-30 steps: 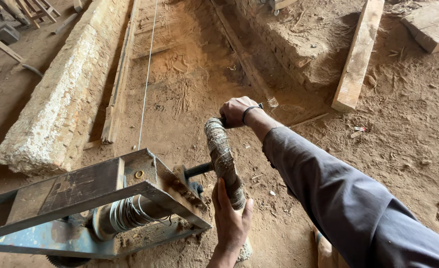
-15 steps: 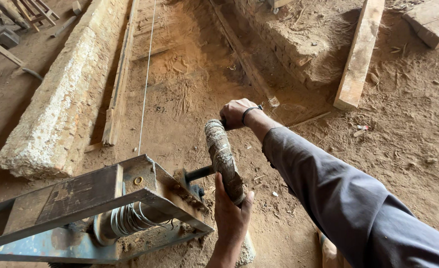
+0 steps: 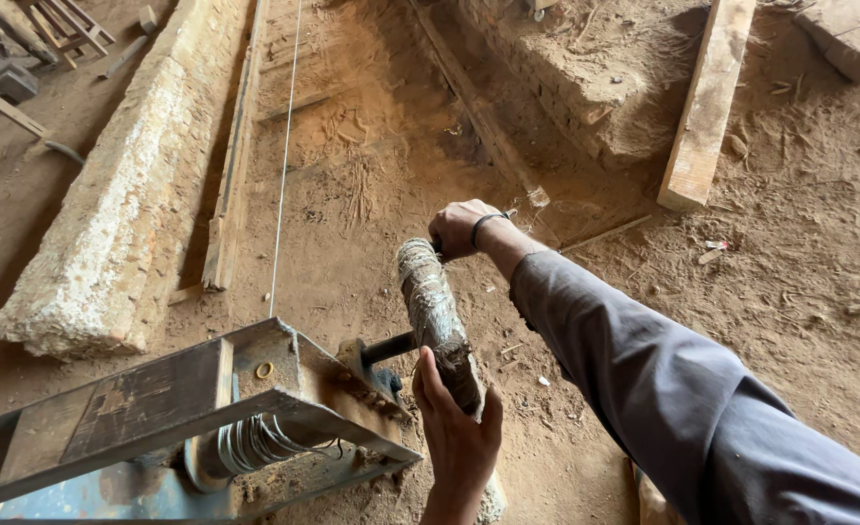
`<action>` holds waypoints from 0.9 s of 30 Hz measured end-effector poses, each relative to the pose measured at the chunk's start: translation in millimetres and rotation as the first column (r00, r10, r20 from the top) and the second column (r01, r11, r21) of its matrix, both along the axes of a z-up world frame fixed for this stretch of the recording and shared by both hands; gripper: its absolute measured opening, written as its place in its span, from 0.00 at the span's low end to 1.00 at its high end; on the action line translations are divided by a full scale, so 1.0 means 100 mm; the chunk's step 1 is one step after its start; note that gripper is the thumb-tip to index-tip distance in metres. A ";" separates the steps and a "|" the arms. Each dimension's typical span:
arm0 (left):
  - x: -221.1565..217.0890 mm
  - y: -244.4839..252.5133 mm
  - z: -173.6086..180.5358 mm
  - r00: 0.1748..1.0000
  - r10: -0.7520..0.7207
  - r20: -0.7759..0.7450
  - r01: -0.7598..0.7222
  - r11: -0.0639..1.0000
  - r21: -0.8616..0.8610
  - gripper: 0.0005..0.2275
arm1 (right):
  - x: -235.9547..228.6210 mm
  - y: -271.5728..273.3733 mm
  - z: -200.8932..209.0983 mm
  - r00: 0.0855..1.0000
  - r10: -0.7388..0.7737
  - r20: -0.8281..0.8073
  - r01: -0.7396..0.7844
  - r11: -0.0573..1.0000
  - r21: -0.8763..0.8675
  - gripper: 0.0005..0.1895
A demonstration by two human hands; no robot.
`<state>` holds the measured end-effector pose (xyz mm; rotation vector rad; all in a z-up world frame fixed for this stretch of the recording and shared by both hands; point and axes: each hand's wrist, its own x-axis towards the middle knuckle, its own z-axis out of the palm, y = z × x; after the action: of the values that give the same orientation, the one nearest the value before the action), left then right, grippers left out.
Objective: The person operates a hand-cranked winch machine in a woodworking environment, using their hands to turn and guide a cable spool and a small roller.
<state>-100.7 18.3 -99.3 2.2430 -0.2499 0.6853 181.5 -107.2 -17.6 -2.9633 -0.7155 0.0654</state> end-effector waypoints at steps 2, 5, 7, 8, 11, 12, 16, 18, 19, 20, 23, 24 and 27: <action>0.02 -0.01 -0.06 0.989 0.004 0.145 -0.018 0.995 0.093 0.41 | 0.01 0.02 -0.02 1.000 0.004 -0.001 -0.004 1.000 -0.003 0.14; 0.05 -0.06 -0.04 0.998 0.022 0.053 -0.024 0.998 0.055 0.40 | 0.04 0.02 -0.08 0.999 -0.024 -0.029 0.025 0.999 0.033 0.13; 0.05 -0.11 0.04 0.996 0.078 0.053 -0.083 0.990 0.111 0.41 | 0.08 0.01 -0.12 1.000 -0.001 -0.008 0.001 0.999 0.041 0.11; 0.06 -0.12 0.10 0.996 0.076 0.052 -0.081 0.990 0.113 0.41 | 0.09 0.01 -0.14 1.000 -0.002 -0.009 0.003 0.999 0.043 0.11; 0.09 -0.15 0.28 0.992 0.111 0.055 -0.118 0.983 0.139 0.42 | 0.12 0.02 -0.19 1.000 -0.006 -0.013 0.006 1.000 0.015 0.11; 0.10 -0.17 0.33 0.988 0.116 0.099 -0.128 0.984 0.127 0.41 | 0.12 0.00 -0.21 1.000 0.022 -0.011 -0.022 1.000 0.011 0.15; 0.13 -0.19 0.50 0.978 0.130 0.164 -0.151 0.980 0.127 0.41 | 0.15 -0.03 -0.32 0.998 0.060 0.013 -0.060 0.998 0.034 0.19; 0.19 -0.20 0.54 0.979 0.144 0.142 -0.160 0.980 0.115 0.41 | 0.18 0.01 -0.37 0.999 0.046 -0.021 -0.046 0.999 -0.009 0.19; 0.22 -0.20 0.56 0.981 0.153 0.119 -0.166 0.981 0.105 0.40 | 0.18 0.02 -0.40 0.998 0.028 -0.055 -0.030 0.998 -0.051 0.20; 0.25 -0.20 0.58 0.980 0.155 0.122 -0.168 0.980 0.105 0.40 | 0.18 0.02 -0.41 0.998 0.030 -0.052 -0.032 0.998 -0.051 0.20; 0.37 -0.17 0.66 0.980 0.200 -0.024 -0.196 0.975 0.100 0.40 | 0.14 0.03 -0.42 0.996 0.012 -0.085 -0.015 0.999 -0.039 0.20; 0.41 -0.17 0.68 0.981 0.193 0.035 -0.196 0.970 0.146 0.41 | 0.11 0.03 -0.43 0.995 0.007 -0.099 -0.010 0.999 -0.035 0.20; 0.53 -0.16 0.79 0.976 0.216 -0.035 -0.207 0.963 0.174 0.43 | 0.05 0.02 -0.53 0.996 0.004 -0.086 -0.005 1.000 -0.011 0.19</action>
<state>-48.1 2.8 -20.5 2.4714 -0.0426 0.7383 186.5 -104.8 -70.6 -2.9488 -0.7131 0.1963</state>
